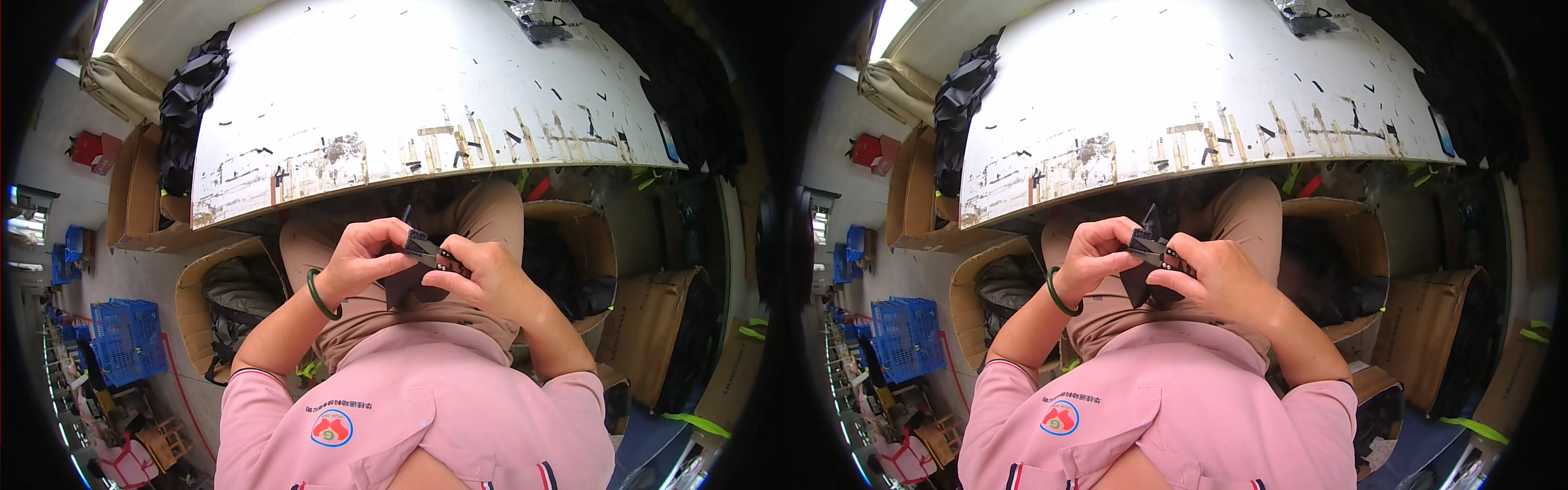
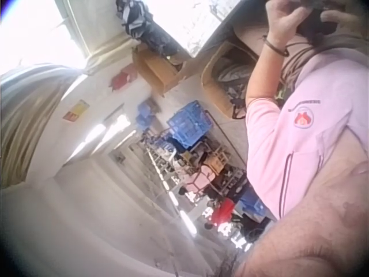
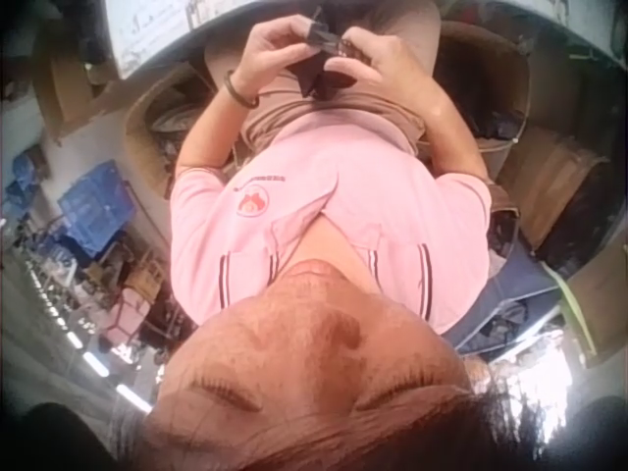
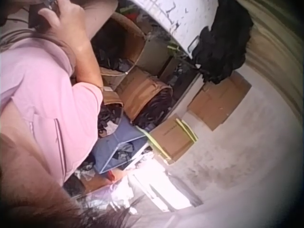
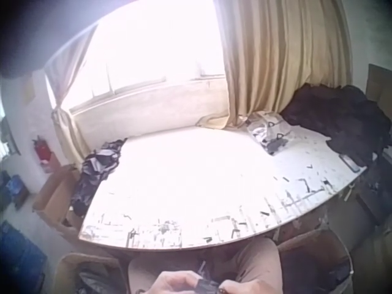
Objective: Use scissors to cut specific shapes out of black fabric material.
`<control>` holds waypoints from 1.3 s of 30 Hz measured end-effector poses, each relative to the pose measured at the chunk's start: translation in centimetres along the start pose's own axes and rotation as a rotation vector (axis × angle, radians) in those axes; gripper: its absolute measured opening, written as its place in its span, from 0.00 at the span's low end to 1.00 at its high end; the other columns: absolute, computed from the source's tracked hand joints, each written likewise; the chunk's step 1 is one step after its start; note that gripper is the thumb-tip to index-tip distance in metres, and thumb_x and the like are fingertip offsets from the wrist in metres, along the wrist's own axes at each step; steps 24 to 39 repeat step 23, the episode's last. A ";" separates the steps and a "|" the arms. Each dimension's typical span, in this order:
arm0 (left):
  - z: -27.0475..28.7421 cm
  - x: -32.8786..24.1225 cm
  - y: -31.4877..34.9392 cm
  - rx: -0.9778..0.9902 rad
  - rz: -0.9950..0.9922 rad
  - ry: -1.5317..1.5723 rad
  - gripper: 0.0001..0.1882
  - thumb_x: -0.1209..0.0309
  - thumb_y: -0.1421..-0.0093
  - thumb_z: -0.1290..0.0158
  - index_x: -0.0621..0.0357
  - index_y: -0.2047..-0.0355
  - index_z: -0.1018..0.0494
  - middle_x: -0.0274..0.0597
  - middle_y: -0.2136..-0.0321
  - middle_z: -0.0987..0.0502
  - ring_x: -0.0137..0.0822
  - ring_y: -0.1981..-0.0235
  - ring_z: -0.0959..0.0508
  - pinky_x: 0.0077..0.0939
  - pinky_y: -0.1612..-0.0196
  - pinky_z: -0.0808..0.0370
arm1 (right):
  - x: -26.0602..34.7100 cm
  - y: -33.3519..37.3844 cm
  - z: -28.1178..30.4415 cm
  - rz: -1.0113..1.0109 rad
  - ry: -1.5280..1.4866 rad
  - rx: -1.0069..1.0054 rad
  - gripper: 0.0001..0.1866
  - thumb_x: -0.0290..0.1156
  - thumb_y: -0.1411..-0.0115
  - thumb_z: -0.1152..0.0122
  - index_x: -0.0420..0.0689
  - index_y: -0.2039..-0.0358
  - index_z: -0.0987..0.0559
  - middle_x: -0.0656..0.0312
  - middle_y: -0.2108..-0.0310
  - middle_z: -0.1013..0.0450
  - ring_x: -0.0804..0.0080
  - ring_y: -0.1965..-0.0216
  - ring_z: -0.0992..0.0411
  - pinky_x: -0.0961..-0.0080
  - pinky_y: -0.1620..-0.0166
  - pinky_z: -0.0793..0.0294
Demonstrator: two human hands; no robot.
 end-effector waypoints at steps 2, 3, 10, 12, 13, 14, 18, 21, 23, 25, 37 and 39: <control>0.0 0.1 0.0 -0.002 -0.008 -0.021 0.05 0.82 0.42 0.42 0.64 0.65 0.22 0.38 0.62 0.23 0.26 0.61 0.26 0.21 0.56 0.29 | 0.2 0.1 -0.1 0.034 0.033 -0.032 0.19 0.46 0.43 0.33 0.43 0.70 0.28 0.55 0.80 0.27 0.53 0.79 0.27 0.63 0.75 0.31; 0.0 0.1 0.0 0.002 -0.012 -0.037 0.05 0.82 0.43 0.42 0.65 0.65 0.23 0.40 0.61 0.23 0.27 0.60 0.25 0.21 0.56 0.29 | 0.2 0.1 -0.2 0.059 0.063 -0.047 0.18 0.44 0.43 0.32 0.42 0.70 0.27 0.56 0.81 0.28 0.55 0.80 0.28 0.64 0.75 0.31; -0.1 0.0 0.0 -0.002 -0.015 -0.095 0.05 0.82 0.43 0.42 0.65 0.65 0.23 0.39 0.62 0.23 0.26 0.61 0.25 0.20 0.57 0.29 | -0.2 0.2 -0.4 0.103 0.224 -0.061 0.18 0.45 0.42 0.34 0.45 0.71 0.28 0.56 0.83 0.29 0.53 0.80 0.28 0.62 0.76 0.32; -0.2 -0.2 -0.1 -0.006 -0.007 -0.111 0.05 0.82 0.43 0.42 0.64 0.65 0.23 0.37 0.63 0.23 0.24 0.62 0.26 0.19 0.58 0.29 | -0.3 0.3 -0.3 0.095 0.202 -0.068 0.19 0.47 0.41 0.35 0.45 0.70 0.28 0.56 0.84 0.29 0.52 0.81 0.28 0.61 0.76 0.32; -0.2 -0.3 0.0 -0.005 0.001 -0.114 0.05 0.82 0.43 0.42 0.64 0.65 0.23 0.37 0.63 0.23 0.24 0.62 0.25 0.19 0.57 0.29 | -0.5 0.4 -0.3 0.078 0.163 -0.071 0.19 0.47 0.41 0.35 0.45 0.70 0.28 0.55 0.84 0.30 0.52 0.81 0.29 0.61 0.76 0.33; -0.2 -0.4 0.0 0.003 -0.002 -0.107 0.05 0.82 0.43 0.43 0.64 0.65 0.23 0.37 0.63 0.23 0.24 0.61 0.25 0.19 0.57 0.29 | -0.6 0.5 -0.2 0.061 0.125 -0.074 0.19 0.46 0.42 0.34 0.44 0.70 0.28 0.55 0.84 0.30 0.52 0.81 0.29 0.62 0.76 0.33; 0.9 0.5 0.5 -0.086 -0.025 -0.137 0.06 0.83 0.43 0.43 0.64 0.64 0.23 0.37 0.62 0.22 0.24 0.61 0.25 0.19 0.55 0.28 | -1.6 0.6 1.2 -0.053 -0.033 -0.212 0.19 0.44 0.41 0.32 0.41 0.70 0.28 0.57 0.85 0.34 0.62 0.84 0.34 0.67 0.77 0.35; 3.7 4.0 0.5 -0.231 -0.099 -0.272 0.05 0.82 0.41 0.44 0.64 0.64 0.23 0.37 0.61 0.22 0.24 0.61 0.24 0.20 0.54 0.28 | -3.1 0.8 2.3 -0.135 -0.077 -0.270 0.20 0.42 0.40 0.32 0.39 0.70 0.29 0.60 0.84 0.36 0.75 0.82 0.40 0.75 0.77 0.38; 6.0 8.3 0.7 -0.338 0.102 -0.099 0.08 0.79 0.38 0.46 0.62 0.58 0.24 0.35 0.62 0.21 0.25 0.59 0.24 0.20 0.51 0.28 | -4.2 0.8 2.4 -0.154 -0.089 -0.305 0.17 0.37 0.39 0.34 0.41 0.72 0.31 0.66 0.82 0.42 0.80 0.78 0.46 0.79 0.76 0.43; 6.0 8.3 0.7 -0.338 0.102 -0.099 0.08 0.79 0.38 0.46 0.62 0.58 0.24 0.35 0.62 0.21 0.25 0.59 0.24 0.20 0.51 0.28 | -4.2 0.8 2.4 -0.154 -0.089 -0.305 0.17 0.37 0.39 0.34 0.41 0.72 0.31 0.66 0.82 0.42 0.80 0.78 0.46 0.79 0.76 0.43; 6.0 8.3 0.7 -0.338 0.102 -0.099 0.08 0.79 0.38 0.46 0.62 0.58 0.24 0.35 0.62 0.21 0.25 0.59 0.24 0.20 0.51 0.28 | -4.2 0.8 2.4 -0.154 -0.089 -0.305 0.17 0.37 0.39 0.34 0.41 0.72 0.31 0.66 0.82 0.42 0.80 0.78 0.46 0.79 0.76 0.43; 6.0 8.3 0.7 -0.338 0.102 -0.099 0.08 0.79 0.38 0.46 0.62 0.58 0.24 0.35 0.62 0.21 0.25 0.59 0.24 0.20 0.51 0.28 | -4.2 0.8 2.4 -0.154 -0.089 -0.305 0.17 0.37 0.39 0.34 0.41 0.72 0.31 0.66 0.82 0.42 0.80 0.78 0.46 0.79 0.76 0.43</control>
Point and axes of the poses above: each hand's wrist, its own y-axis away from the middle knuckle, its own z-axis out of the back of the hand, x = y × z, the point moved 3 cm from there along -y, towards the middle knuckle
